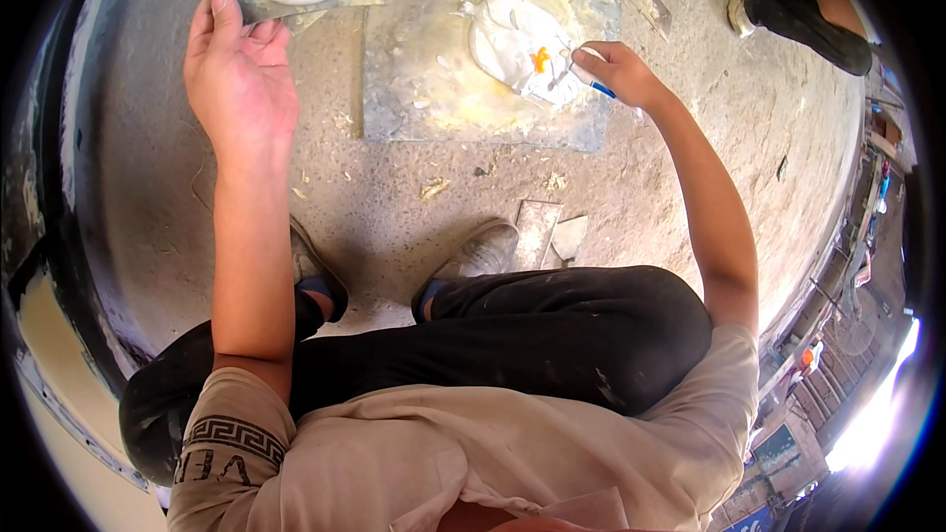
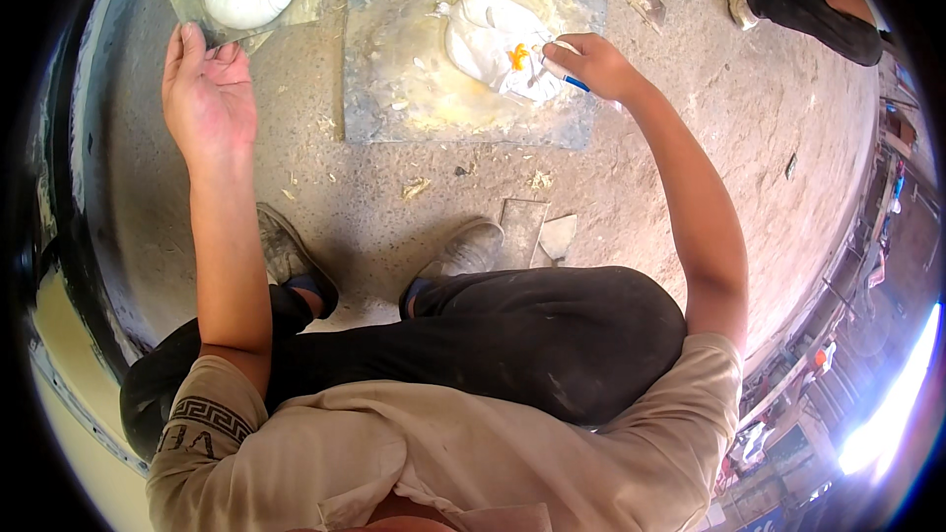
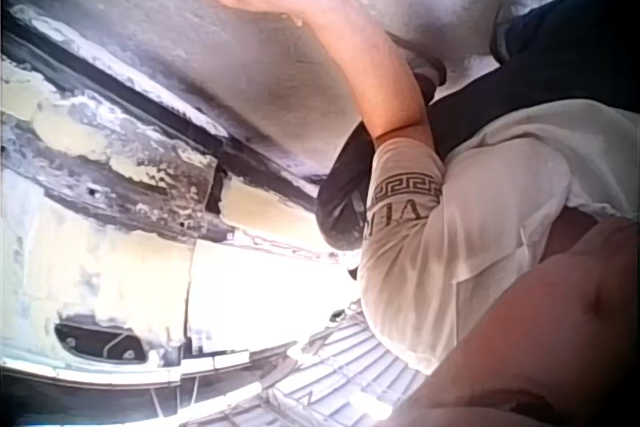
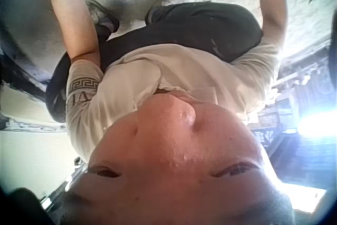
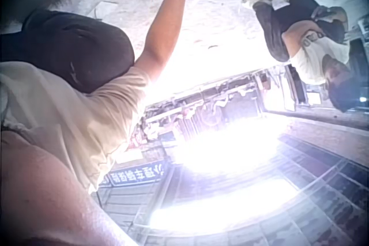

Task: The person mixes a white paste on a flat board using a metal scraper and applies it to a car bumper. They repeatedly scoop the mixture, spread it on the board, and smooth it onto the vehicle's surface.

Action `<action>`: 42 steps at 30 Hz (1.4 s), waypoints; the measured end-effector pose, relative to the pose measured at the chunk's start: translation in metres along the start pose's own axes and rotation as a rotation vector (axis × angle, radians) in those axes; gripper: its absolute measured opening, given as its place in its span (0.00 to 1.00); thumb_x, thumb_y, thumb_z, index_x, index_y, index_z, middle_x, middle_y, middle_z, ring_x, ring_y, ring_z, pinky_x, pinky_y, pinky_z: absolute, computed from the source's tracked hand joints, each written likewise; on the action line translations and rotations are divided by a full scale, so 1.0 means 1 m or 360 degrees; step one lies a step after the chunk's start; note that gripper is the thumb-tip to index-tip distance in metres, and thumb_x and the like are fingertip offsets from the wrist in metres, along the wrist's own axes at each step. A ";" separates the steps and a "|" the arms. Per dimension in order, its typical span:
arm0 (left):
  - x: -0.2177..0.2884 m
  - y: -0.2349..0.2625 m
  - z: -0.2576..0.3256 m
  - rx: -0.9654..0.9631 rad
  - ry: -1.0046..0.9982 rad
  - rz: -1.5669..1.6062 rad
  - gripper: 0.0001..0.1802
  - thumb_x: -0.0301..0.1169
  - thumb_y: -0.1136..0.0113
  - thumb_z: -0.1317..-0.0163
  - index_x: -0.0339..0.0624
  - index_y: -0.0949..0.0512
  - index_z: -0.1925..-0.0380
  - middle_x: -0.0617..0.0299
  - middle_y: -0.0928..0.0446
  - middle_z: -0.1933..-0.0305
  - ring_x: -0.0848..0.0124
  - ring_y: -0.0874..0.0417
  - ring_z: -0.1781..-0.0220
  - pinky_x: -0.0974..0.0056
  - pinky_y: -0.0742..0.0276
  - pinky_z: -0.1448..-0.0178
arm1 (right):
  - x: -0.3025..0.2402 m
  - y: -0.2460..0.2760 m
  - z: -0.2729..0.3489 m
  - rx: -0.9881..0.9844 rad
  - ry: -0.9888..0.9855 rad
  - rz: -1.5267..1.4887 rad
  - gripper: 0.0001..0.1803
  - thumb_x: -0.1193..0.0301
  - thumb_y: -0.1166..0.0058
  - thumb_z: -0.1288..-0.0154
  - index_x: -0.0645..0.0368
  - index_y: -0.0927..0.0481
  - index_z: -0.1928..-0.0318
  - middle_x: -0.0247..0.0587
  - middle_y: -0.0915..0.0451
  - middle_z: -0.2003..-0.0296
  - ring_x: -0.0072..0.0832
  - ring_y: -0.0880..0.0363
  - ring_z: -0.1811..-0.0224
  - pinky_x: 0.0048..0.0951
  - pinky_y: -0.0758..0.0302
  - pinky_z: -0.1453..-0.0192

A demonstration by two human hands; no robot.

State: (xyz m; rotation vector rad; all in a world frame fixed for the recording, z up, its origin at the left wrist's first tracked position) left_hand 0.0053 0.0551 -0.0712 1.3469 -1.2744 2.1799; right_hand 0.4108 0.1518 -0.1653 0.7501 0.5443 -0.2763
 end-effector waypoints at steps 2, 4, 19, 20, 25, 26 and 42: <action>-0.001 0.000 0.000 -0.0014 0.0007 -0.0002 0.10 0.30 0.49 0.29 0.36 0.29 0.52 0.60 0.22 0.54 0.70 0.22 0.58 0.65 0.29 0.48 | 0.003 -0.003 0.000 -0.0007 -0.0013 -0.0077 0.25 0.52 0.49 0.30 0.64 0.17 0.53 0.38 0.20 0.69 0.23 0.27 0.65 0.29 0.29 0.57; -0.003 0.000 0.000 -0.0020 0.0012 -0.0002 0.10 0.30 0.48 0.29 0.36 0.29 0.53 0.61 0.22 0.55 0.71 0.22 0.58 0.65 0.30 0.49 | 0.008 -0.005 -0.001 -0.0076 -0.0101 -0.0182 0.25 0.53 0.49 0.30 0.65 0.18 0.53 0.37 0.18 0.67 0.23 0.26 0.64 0.28 0.29 0.56; -0.008 0.005 -0.001 0.0012 0.0053 0.0108 0.09 0.27 0.47 0.30 0.34 0.28 0.54 0.58 0.21 0.56 0.71 0.21 0.58 0.65 0.28 0.45 | -0.009 -0.016 0.002 -0.0022 -0.0149 -0.0748 0.18 0.59 0.45 0.32 0.61 0.17 0.71 0.26 0.29 0.84 0.14 0.39 0.85 0.23 0.44 0.81; -0.008 0.006 -0.001 0.0022 0.0055 0.0099 0.09 0.27 0.47 0.30 0.34 0.28 0.54 0.58 0.21 0.57 0.72 0.21 0.58 0.65 0.28 0.45 | -0.009 -0.016 0.001 -0.0021 -0.0136 -0.0738 0.18 0.59 0.45 0.32 0.60 0.17 0.72 0.26 0.30 0.84 0.14 0.39 0.84 0.22 0.44 0.81; -0.008 0.006 -0.002 -0.0001 0.0051 0.0105 0.08 0.27 0.47 0.30 0.35 0.28 0.55 0.59 0.21 0.57 0.72 0.21 0.58 0.66 0.28 0.47 | -0.002 -0.019 -0.002 -0.0048 -0.0099 -0.0700 0.18 0.58 0.45 0.32 0.58 0.18 0.73 0.25 0.30 0.84 0.13 0.39 0.84 0.21 0.44 0.81; -0.008 0.006 -0.002 -0.0005 0.0048 0.0107 0.08 0.27 0.47 0.30 0.35 0.28 0.55 0.59 0.21 0.57 0.72 0.21 0.59 0.66 0.28 0.47 | -0.004 -0.019 -0.002 -0.0043 -0.0107 -0.0725 0.18 0.59 0.45 0.32 0.59 0.18 0.73 0.26 0.30 0.84 0.13 0.39 0.84 0.22 0.44 0.80; -0.013 0.006 0.000 0.0047 0.0148 -0.0034 0.12 0.33 0.46 0.30 0.40 0.28 0.50 0.67 0.24 0.58 0.77 0.28 0.63 0.68 0.34 0.54 | -0.007 0.059 0.009 0.0189 -0.0132 -0.0441 0.23 0.49 0.51 0.38 0.58 0.21 0.68 0.31 0.31 0.80 0.18 0.36 0.79 0.23 0.40 0.75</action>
Point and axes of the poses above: each hand's wrist, its own z-axis away from the middle knuckle, its own y-axis out of the back of the hand, x = y × z, the point moved 5 cm from there along -z, towards the middle knuckle
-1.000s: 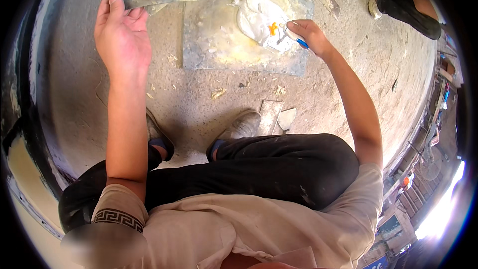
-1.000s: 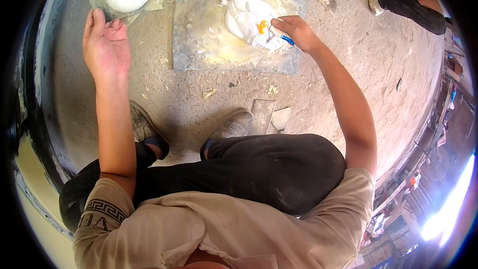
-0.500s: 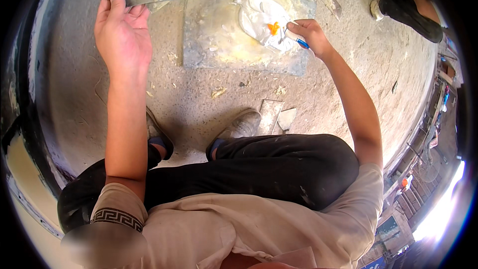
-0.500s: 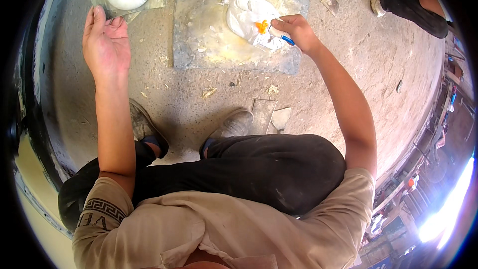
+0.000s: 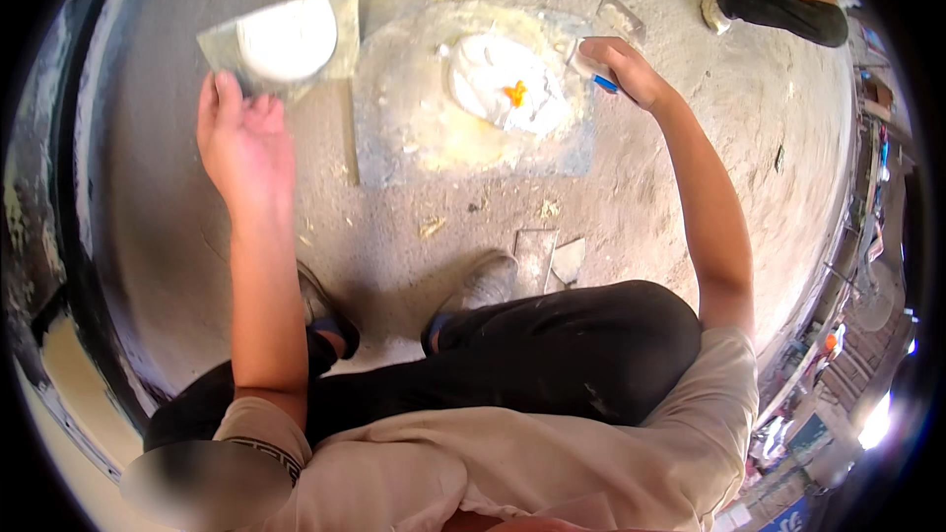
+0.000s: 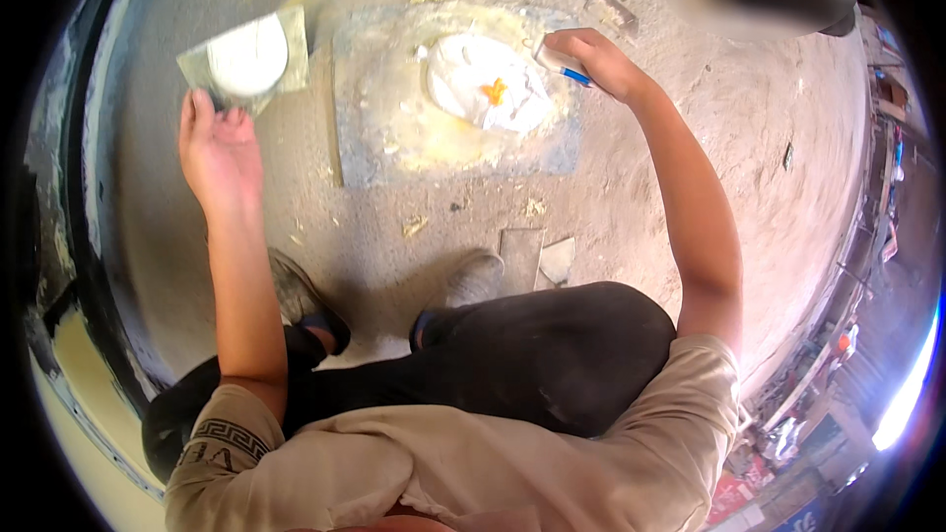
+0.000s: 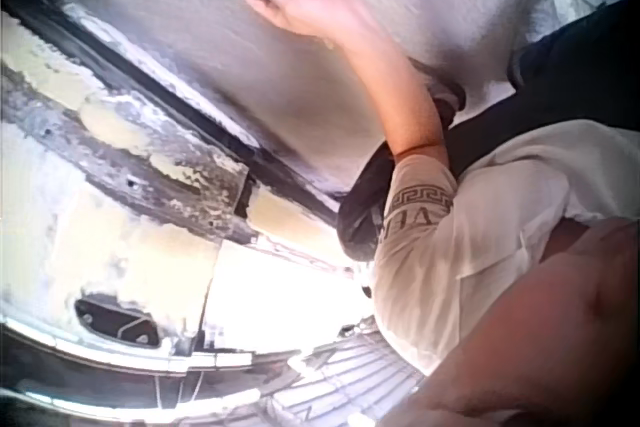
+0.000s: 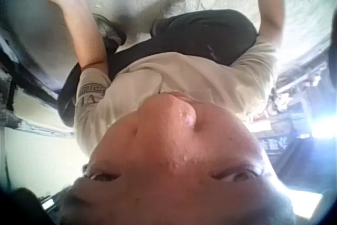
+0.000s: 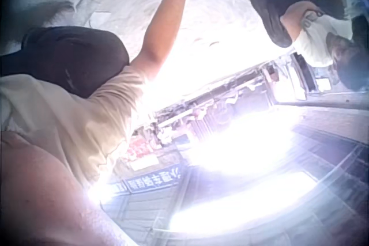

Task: The person mixes a white paste on a flat board using a metal scraper and applies it to a car bumper. They repeatedly scoop the mixture, spread it on the board, and smooth it onto the vehicle's surface.

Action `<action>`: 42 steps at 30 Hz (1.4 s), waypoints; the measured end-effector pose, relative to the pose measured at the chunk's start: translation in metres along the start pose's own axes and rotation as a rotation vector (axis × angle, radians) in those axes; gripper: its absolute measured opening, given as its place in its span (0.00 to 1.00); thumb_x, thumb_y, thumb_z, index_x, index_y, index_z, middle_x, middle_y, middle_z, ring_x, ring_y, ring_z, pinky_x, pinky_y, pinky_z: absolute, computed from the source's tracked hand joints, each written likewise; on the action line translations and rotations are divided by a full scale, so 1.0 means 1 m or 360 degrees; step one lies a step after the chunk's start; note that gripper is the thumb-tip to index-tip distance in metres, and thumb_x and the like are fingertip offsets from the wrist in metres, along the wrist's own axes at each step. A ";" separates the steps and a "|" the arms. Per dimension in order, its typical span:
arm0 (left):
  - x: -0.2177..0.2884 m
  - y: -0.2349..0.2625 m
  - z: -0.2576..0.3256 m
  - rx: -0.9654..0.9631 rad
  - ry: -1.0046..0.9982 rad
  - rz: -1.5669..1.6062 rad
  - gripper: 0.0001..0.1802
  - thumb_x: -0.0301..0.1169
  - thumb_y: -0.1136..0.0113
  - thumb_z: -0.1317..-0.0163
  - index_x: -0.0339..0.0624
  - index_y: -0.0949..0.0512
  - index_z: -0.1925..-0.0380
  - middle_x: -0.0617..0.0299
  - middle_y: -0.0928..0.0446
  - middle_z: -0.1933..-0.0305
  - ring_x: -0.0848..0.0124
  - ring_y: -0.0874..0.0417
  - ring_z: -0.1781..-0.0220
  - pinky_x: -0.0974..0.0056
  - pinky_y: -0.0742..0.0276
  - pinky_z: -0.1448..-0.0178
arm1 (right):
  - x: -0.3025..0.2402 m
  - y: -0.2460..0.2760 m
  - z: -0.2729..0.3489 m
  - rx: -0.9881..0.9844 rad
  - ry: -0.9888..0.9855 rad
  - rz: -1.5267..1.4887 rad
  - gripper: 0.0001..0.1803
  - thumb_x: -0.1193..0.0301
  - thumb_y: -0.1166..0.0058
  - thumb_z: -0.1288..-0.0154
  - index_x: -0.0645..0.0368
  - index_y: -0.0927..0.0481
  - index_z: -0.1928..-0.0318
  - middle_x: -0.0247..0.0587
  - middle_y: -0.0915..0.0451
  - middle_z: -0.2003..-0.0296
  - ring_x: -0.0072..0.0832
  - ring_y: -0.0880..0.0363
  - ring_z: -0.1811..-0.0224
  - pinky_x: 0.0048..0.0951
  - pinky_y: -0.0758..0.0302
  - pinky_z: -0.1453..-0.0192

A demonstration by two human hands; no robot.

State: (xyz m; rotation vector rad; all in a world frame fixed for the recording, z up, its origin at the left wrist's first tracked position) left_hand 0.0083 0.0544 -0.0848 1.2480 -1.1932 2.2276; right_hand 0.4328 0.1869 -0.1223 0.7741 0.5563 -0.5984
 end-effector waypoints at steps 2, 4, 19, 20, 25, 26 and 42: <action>0.001 0.001 0.000 -0.0064 -0.0019 -0.0001 0.13 0.33 0.46 0.29 0.40 0.28 0.49 0.67 0.24 0.57 0.78 0.28 0.64 0.69 0.34 0.54 | -0.037 0.012 0.007 0.0214 0.0211 0.0140 0.26 0.52 0.48 0.41 0.63 0.18 0.56 0.38 0.24 0.73 0.22 0.29 0.73 0.28 0.32 0.68; 0.001 -0.005 0.001 -0.0083 -0.0009 -0.0022 0.15 0.33 0.47 0.29 0.39 0.29 0.47 0.66 0.24 0.55 0.78 0.27 0.62 0.69 0.34 0.53 | -0.055 0.032 -0.003 0.0248 0.0529 0.0119 0.25 0.56 0.47 0.40 0.63 0.19 0.51 0.41 0.21 0.69 0.26 0.26 0.70 0.30 0.29 0.64; 0.029 -0.034 0.013 -0.0018 -0.0097 -0.0162 0.20 0.34 0.51 0.27 0.35 0.33 0.41 0.57 0.26 0.45 0.68 0.25 0.45 0.60 0.31 0.39 | -0.137 0.007 -0.096 0.1324 0.1076 0.1472 0.31 0.53 0.53 0.30 0.54 0.35 0.33 0.48 0.30 0.39 0.42 0.36 0.33 0.43 0.40 0.29; 0.033 -0.035 0.015 0.0012 -0.0115 -0.0155 0.20 0.34 0.51 0.27 0.34 0.33 0.41 0.57 0.26 0.45 0.68 0.25 0.45 0.60 0.31 0.39 | -0.138 0.005 -0.074 0.1363 0.1134 0.1377 0.32 0.52 0.54 0.30 0.54 0.37 0.32 0.48 0.33 0.36 0.42 0.38 0.31 0.43 0.41 0.28; 0.024 -0.031 0.010 -0.0026 -0.0090 -0.0170 0.18 0.34 0.51 0.27 0.35 0.32 0.43 0.57 0.25 0.46 0.68 0.24 0.44 0.61 0.31 0.38 | -0.086 0.018 0.001 0.0315 0.1121 -0.0854 0.40 0.44 0.64 0.28 0.56 0.51 0.26 0.50 0.48 0.27 0.39 0.50 0.25 0.42 0.52 0.22; 0.018 -0.027 0.009 0.0014 -0.0069 -0.0171 0.18 0.34 0.51 0.27 0.35 0.32 0.44 0.57 0.25 0.46 0.68 0.24 0.44 0.61 0.31 0.38 | -0.081 0.018 0.020 -0.0035 0.1078 -0.1576 0.42 0.42 0.67 0.28 0.56 0.54 0.25 0.51 0.52 0.26 0.39 0.52 0.24 0.42 0.53 0.22; -0.014 -0.080 0.014 -0.0237 0.0210 -0.0198 0.20 0.33 0.47 0.29 0.42 0.33 0.40 0.66 0.22 0.55 0.74 0.21 0.59 0.65 0.26 0.57 | 0.190 -0.177 0.312 -0.0054 -0.0680 -0.1724 0.45 0.37 0.56 0.35 0.62 0.37 0.32 0.57 0.25 0.43 0.44 0.25 0.41 0.41 0.30 0.39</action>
Point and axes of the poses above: each hand's wrist, its own z-axis away from the middle knuckle, its own y-axis out of the back of the hand, x = y × z, the point moved 5 cm from there along -z, towards the middle knuckle
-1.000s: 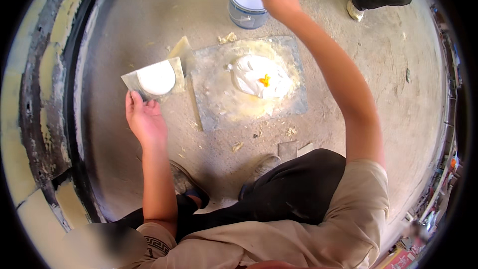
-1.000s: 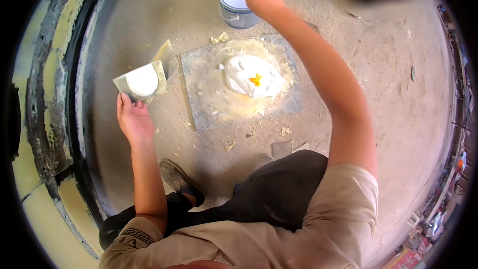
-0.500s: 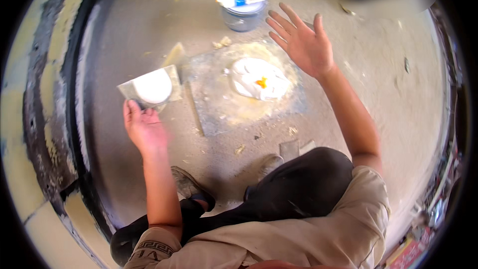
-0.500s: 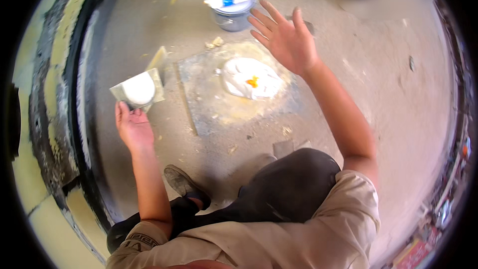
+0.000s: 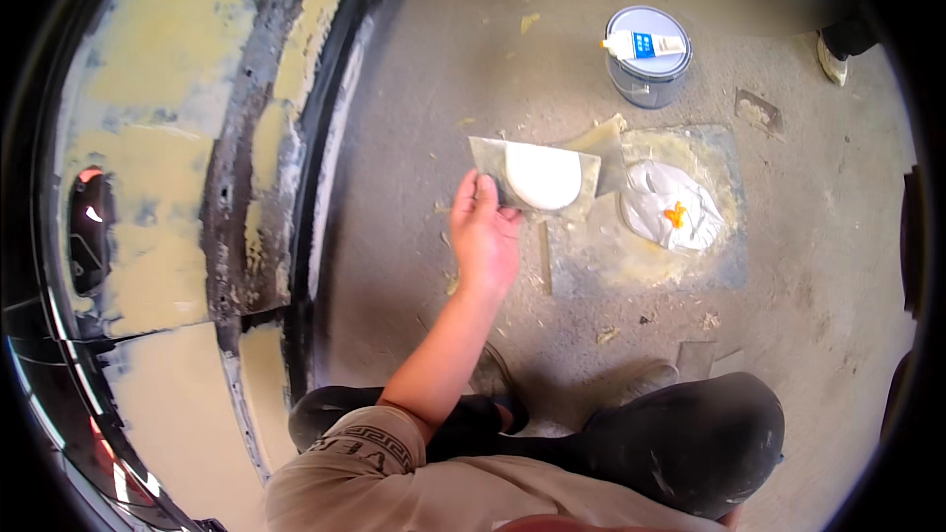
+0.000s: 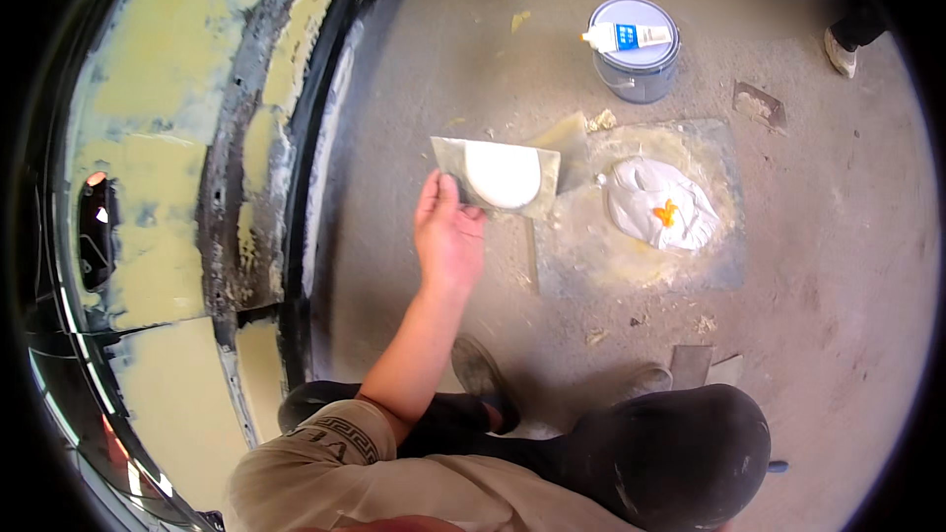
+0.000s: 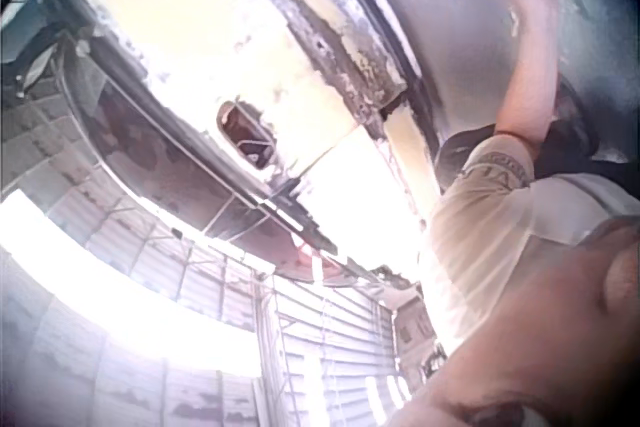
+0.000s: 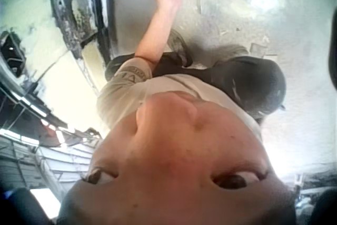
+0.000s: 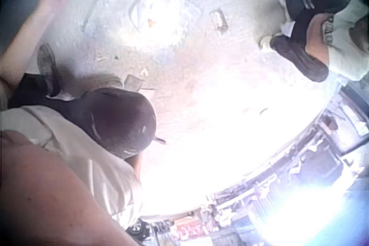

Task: The person mixes a white paste on a flat board using a metal scraper and applies it to a car bumper. They repeatedly scoop the mixture, spread it on the board, and smooth it onto the vehicle's surface.

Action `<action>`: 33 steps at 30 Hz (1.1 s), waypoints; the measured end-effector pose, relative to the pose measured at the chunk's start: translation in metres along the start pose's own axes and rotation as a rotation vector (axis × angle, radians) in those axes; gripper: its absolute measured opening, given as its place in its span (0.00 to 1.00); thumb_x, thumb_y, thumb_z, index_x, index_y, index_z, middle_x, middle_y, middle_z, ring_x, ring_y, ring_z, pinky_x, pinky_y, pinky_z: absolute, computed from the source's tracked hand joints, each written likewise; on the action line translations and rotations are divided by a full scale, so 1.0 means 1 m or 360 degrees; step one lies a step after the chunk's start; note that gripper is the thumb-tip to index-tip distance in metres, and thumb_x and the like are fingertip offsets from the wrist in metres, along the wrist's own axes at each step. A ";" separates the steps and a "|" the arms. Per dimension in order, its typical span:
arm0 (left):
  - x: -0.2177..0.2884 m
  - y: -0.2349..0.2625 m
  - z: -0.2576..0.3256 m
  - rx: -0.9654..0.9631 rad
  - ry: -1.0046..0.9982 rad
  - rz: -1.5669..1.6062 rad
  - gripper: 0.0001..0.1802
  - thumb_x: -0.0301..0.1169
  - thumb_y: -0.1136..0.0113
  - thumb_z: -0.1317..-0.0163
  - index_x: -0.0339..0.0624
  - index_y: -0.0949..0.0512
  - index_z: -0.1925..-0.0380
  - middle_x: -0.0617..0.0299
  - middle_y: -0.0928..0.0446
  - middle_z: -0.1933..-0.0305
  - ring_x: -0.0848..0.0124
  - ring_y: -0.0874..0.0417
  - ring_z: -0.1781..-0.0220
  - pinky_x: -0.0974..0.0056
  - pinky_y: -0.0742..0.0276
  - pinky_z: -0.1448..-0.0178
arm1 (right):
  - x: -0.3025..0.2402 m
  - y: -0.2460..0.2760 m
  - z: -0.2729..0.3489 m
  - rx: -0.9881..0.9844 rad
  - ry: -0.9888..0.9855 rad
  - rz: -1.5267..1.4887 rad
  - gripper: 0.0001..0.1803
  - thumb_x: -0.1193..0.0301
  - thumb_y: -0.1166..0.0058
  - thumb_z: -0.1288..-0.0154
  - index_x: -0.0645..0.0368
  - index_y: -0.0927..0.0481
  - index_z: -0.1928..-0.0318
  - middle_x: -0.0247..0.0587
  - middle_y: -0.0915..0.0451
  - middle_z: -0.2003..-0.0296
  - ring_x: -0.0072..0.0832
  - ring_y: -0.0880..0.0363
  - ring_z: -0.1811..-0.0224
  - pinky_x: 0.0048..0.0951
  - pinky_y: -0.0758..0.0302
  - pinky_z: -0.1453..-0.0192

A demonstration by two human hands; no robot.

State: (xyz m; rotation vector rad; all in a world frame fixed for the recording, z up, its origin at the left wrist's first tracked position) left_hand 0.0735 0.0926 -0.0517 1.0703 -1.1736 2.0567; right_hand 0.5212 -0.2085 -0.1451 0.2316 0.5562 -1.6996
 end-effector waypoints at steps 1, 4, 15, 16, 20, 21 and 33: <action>0.010 0.008 0.007 0.0051 -0.0025 -0.0044 0.20 0.34 0.47 0.29 0.42 0.34 0.40 0.65 0.22 0.53 0.73 0.21 0.58 0.64 0.25 0.56 | 0.014 0.003 -0.017 0.0014 -0.0154 0.0083 0.45 0.37 0.55 0.35 0.62 0.36 0.33 0.56 0.25 0.44 0.44 0.25 0.42 0.41 0.30 0.40; -0.006 -0.006 0.007 -0.0005 0.0035 -0.0001 0.20 0.34 0.48 0.28 0.40 0.35 0.40 0.61 0.23 0.50 0.70 0.20 0.55 0.62 0.23 0.50 | 0.034 0.015 -0.033 0.0216 -0.0243 0.0191 0.42 0.40 0.54 0.34 0.63 0.34 0.34 0.56 0.23 0.46 0.43 0.23 0.45 0.40 0.28 0.42; -0.051 -0.084 0.072 -0.0648 0.0547 -0.0036 0.17 0.35 0.51 0.27 0.42 0.31 0.43 0.64 0.21 0.51 0.72 0.19 0.54 0.64 0.23 0.54 | -0.202 -0.134 -0.068 -0.0576 0.1401 -0.0401 0.33 0.51 0.38 0.39 0.67 0.24 0.44 0.44 0.17 0.57 0.32 0.18 0.56 0.35 0.22 0.54; -0.052 -0.090 0.075 -0.0692 0.0560 -0.0017 0.17 0.36 0.51 0.27 0.41 0.31 0.44 0.64 0.21 0.52 0.73 0.19 0.54 0.66 0.23 0.54 | -0.207 -0.136 -0.067 -0.0668 0.1406 -0.0386 0.31 0.53 0.38 0.38 0.67 0.23 0.45 0.44 0.17 0.56 0.32 0.18 0.56 0.35 0.22 0.53; -0.061 -0.097 0.084 -0.0742 0.0574 -0.0041 0.16 0.35 0.50 0.28 0.41 0.30 0.44 0.63 0.21 0.51 0.72 0.18 0.54 0.67 0.22 0.54 | -0.204 -0.137 -0.063 -0.0671 0.1392 -0.0761 0.22 0.63 0.39 0.38 0.69 0.21 0.51 0.45 0.17 0.57 0.32 0.19 0.58 0.35 0.23 0.53; -0.064 -0.096 0.084 -0.0687 0.0565 -0.0053 0.16 0.35 0.50 0.28 0.41 0.30 0.44 0.63 0.21 0.51 0.72 0.18 0.54 0.67 0.22 0.54 | -0.201 -0.138 -0.061 -0.0623 0.1370 -0.0878 0.20 0.65 0.41 0.37 0.70 0.21 0.52 0.44 0.17 0.57 0.31 0.19 0.58 0.34 0.23 0.53; -0.053 -0.104 0.073 -0.0514 0.0099 0.0016 0.13 0.33 0.49 0.28 0.39 0.30 0.48 0.58 0.24 0.48 0.67 0.23 0.45 0.55 0.28 0.38 | -0.204 -0.072 -0.081 0.0335 0.1297 -0.1116 0.12 0.67 0.52 0.29 0.64 0.22 0.59 0.36 0.21 0.66 0.23 0.23 0.64 0.27 0.27 0.58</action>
Point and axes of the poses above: each hand's wrist, its own z-axis away from the middle knuckle, its own y-axis out of the back of the hand, x = y × z, the point moved 5 cm from there along -z, towards the middle knuckle
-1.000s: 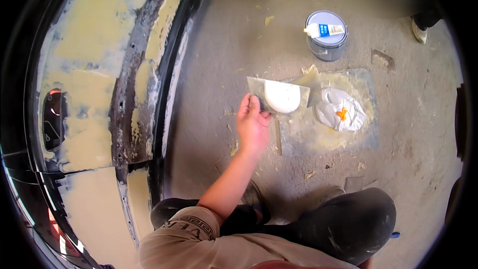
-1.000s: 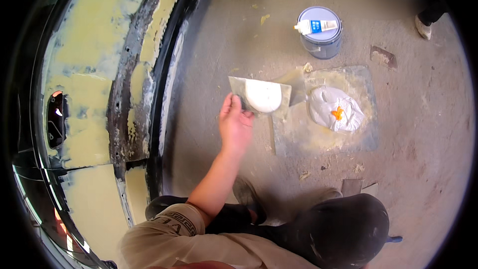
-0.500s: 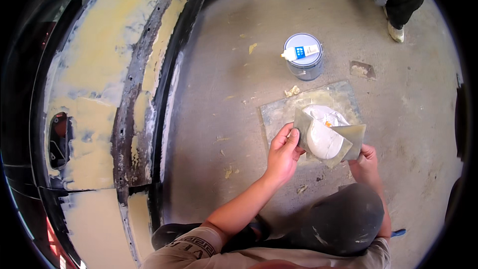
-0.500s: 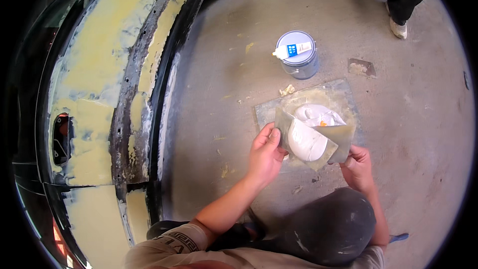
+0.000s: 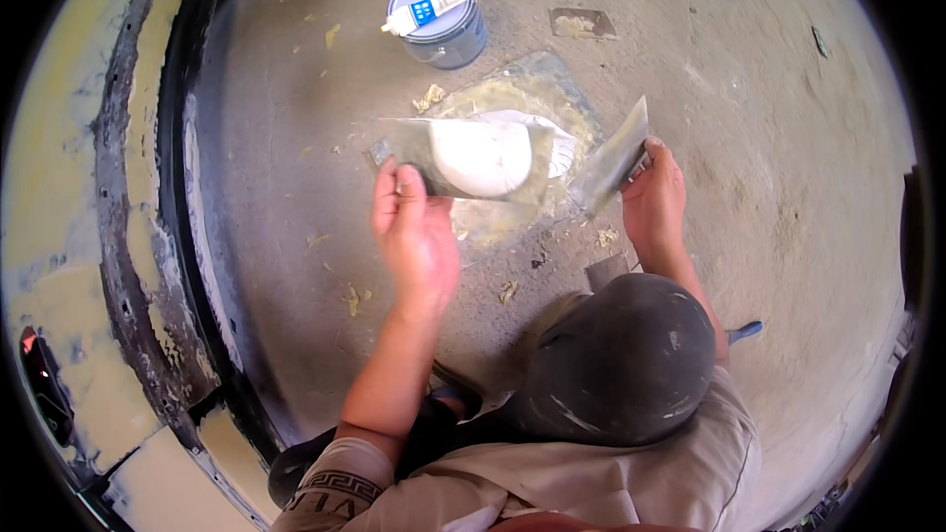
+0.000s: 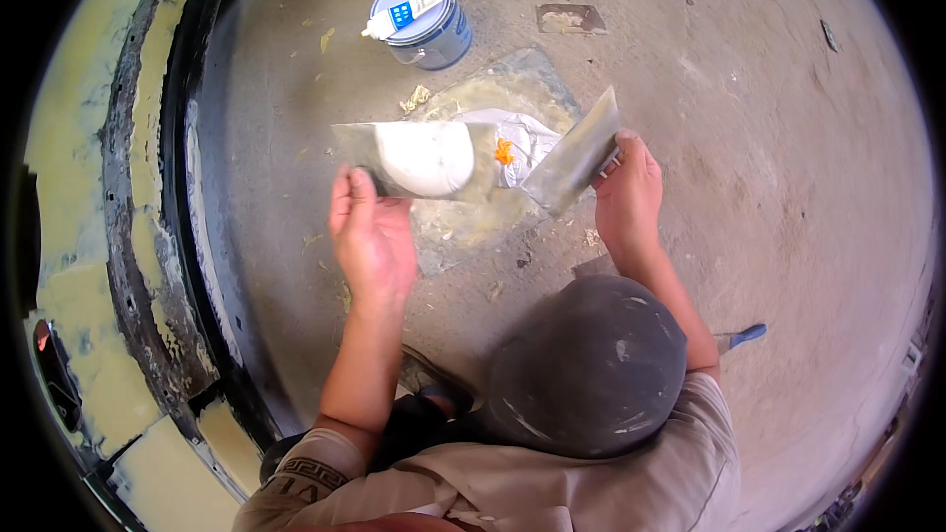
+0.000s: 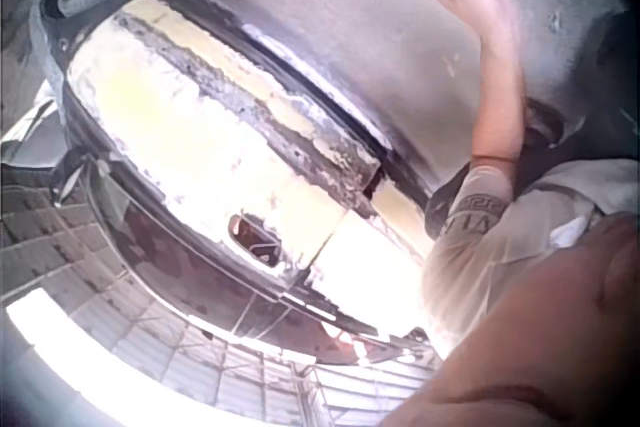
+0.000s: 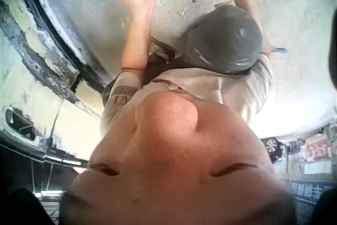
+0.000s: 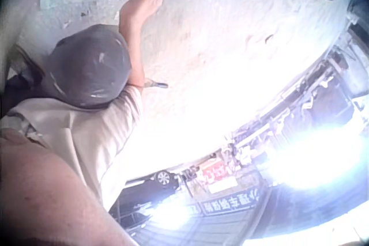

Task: The person mixes a white paste on a flat board using a metal scraper and applies it to a car bumper. They repeatedly scoop the mixture, spread it on the board, and smooth it onto the vehicle's surface.

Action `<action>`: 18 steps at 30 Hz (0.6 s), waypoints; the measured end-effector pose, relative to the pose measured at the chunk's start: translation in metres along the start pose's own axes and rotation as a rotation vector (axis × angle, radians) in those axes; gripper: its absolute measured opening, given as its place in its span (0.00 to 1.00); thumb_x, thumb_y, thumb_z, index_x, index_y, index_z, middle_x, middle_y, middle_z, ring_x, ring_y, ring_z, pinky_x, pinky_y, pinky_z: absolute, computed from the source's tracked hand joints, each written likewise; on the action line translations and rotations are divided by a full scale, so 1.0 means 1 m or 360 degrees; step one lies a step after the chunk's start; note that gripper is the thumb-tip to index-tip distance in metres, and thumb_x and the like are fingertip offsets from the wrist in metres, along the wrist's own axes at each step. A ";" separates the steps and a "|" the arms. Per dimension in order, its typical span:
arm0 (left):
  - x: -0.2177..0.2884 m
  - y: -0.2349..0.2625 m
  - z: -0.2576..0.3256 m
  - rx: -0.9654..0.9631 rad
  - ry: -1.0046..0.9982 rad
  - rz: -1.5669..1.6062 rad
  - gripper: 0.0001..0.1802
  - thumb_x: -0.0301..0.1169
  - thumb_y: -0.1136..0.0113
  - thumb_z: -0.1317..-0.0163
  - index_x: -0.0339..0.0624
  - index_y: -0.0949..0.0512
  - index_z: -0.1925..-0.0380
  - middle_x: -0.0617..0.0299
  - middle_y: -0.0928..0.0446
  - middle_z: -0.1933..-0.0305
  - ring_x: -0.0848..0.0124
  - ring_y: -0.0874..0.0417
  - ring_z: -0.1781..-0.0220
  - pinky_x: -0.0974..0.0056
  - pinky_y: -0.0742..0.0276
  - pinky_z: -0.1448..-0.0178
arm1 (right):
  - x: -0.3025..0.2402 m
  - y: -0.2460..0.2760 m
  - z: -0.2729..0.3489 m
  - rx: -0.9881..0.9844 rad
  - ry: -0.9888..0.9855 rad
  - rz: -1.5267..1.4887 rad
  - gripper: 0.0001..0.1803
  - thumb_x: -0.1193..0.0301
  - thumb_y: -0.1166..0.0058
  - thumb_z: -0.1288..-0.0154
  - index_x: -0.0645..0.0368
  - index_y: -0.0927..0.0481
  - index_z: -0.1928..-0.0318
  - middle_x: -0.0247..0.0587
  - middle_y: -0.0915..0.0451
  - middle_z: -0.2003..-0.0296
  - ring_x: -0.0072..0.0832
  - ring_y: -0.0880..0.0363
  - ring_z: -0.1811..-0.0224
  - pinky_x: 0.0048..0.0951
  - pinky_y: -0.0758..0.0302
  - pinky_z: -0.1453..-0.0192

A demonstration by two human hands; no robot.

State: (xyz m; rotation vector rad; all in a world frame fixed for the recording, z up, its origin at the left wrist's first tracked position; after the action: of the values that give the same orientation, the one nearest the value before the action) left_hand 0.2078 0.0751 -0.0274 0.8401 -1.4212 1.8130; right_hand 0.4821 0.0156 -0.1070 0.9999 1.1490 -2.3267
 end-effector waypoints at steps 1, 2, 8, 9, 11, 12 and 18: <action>0.004 -0.002 -0.002 0.0000 -0.0050 -0.0003 0.14 0.32 0.49 0.28 0.38 0.32 0.46 0.59 0.24 0.49 0.68 0.23 0.46 0.56 0.27 0.39 | -0.005 -0.006 0.002 0.0094 0.0007 0.0028 0.12 0.67 0.51 0.28 0.64 0.22 0.59 0.36 0.21 0.65 0.22 0.23 0.64 0.26 0.27 0.57; 0.007 -0.003 -0.003 -0.0002 -0.0095 -0.0001 0.16 0.32 0.49 0.28 0.37 0.33 0.45 0.61 0.25 0.50 0.69 0.23 0.47 0.56 0.27 0.40 | -0.008 -0.015 0.005 0.0117 -0.0001 0.0001 0.12 0.66 0.51 0.28 0.65 0.22 0.58 0.35 0.21 0.65 0.22 0.23 0.64 0.26 0.27 0.57; 0.018 -0.008 -0.009 0.0017 -0.0254 -0.0102 0.18 0.32 0.52 0.26 0.35 0.36 0.42 0.56 0.26 0.46 0.66 0.24 0.43 0.54 0.27 0.38 | -0.014 -0.055 0.021 -0.0358 0.0118 0.0113 0.12 0.68 0.47 0.29 0.65 0.21 0.54 0.34 0.19 0.62 0.18 0.23 0.62 0.22 0.26 0.56; 0.018 -0.010 -0.009 0.0024 -0.0272 -0.0117 0.18 0.32 0.52 0.26 0.35 0.37 0.41 0.56 0.26 0.45 0.66 0.24 0.43 0.53 0.27 0.38 | -0.013 -0.058 0.024 -0.0423 0.0156 0.0212 0.12 0.69 0.46 0.29 0.66 0.20 0.55 0.33 0.18 0.62 0.17 0.23 0.62 0.22 0.26 0.56; 0.018 -0.011 -0.008 -0.0011 -0.0281 -0.0117 0.19 0.32 0.53 0.26 0.35 0.38 0.40 0.55 0.27 0.44 0.66 0.24 0.42 0.53 0.27 0.38 | -0.010 -0.069 0.028 -0.0484 0.0192 0.0328 0.11 0.69 0.43 0.31 0.66 0.19 0.56 0.32 0.18 0.64 0.15 0.24 0.63 0.20 0.28 0.57; 0.017 -0.012 -0.008 -0.0026 -0.0286 -0.0120 0.20 0.32 0.53 0.26 0.34 0.38 0.39 0.55 0.27 0.44 0.66 0.24 0.42 0.54 0.27 0.38 | -0.007 -0.071 0.027 -0.0490 0.0172 0.0347 0.11 0.69 0.43 0.31 0.66 0.20 0.56 0.31 0.18 0.65 0.15 0.24 0.64 0.20 0.28 0.58; 0.016 -0.022 -0.001 -0.0121 -0.0341 -0.0229 0.18 0.33 0.56 0.25 0.35 0.37 0.41 0.52 0.27 0.43 0.61 0.21 0.44 0.52 0.26 0.39 | 0.001 -0.072 0.020 -0.0402 0.0161 0.0474 0.11 0.68 0.42 0.31 0.65 0.20 0.59 0.28 0.19 0.71 0.13 0.26 0.70 0.19 0.29 0.64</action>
State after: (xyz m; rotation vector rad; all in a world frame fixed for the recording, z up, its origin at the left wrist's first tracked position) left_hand 0.2169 0.0819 -0.0029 1.0947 -1.5101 1.5892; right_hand 0.4310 0.0428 -0.0600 1.1176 1.2034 -1.8676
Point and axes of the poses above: each hand's wrist, its own z-axis away from the middle knuckle, its own y-axis out of the back of the hand, x = y × z, the point moved 5 cm from there along -z, towards the middle knuckle
